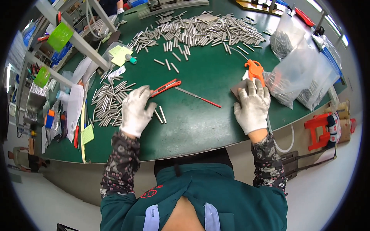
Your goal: Sorting and bundling small metal cylindrical pins at a factory workbench.
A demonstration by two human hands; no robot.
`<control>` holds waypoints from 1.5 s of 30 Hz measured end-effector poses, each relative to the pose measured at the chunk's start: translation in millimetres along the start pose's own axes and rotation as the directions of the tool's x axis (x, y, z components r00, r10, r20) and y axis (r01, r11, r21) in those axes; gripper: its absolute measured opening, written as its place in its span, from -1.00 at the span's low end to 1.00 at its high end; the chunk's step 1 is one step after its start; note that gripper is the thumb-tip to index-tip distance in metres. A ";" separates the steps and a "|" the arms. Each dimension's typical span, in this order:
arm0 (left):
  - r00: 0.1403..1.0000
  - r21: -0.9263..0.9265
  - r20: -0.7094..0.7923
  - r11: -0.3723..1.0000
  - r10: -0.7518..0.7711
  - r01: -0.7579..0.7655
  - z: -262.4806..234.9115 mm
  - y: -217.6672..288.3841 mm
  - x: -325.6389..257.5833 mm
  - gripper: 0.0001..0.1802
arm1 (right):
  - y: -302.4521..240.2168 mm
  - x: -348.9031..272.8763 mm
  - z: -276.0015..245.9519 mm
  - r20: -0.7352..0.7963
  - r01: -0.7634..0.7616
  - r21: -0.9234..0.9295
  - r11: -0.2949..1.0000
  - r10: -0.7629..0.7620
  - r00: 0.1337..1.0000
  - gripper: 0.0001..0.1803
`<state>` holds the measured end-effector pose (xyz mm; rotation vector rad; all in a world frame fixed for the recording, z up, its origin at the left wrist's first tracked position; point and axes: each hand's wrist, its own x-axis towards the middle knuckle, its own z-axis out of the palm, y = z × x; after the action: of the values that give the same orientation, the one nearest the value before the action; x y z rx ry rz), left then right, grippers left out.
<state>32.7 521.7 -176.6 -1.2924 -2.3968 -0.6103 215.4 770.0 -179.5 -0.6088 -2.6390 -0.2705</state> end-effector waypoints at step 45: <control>0.848 0.411 -0.096 0.756 -0.521 0.510 0.5 -129.6 -55.0 -0.59 | -72.8 3.2 38.1 -0.071 0.237 0.340 0.910 -0.226 0.972 -0.75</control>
<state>-48.2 420.0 -230.6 -0.4479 -2.7122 -0.1726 166.2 717.2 -218.9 -0.1730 -2.6384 0.1198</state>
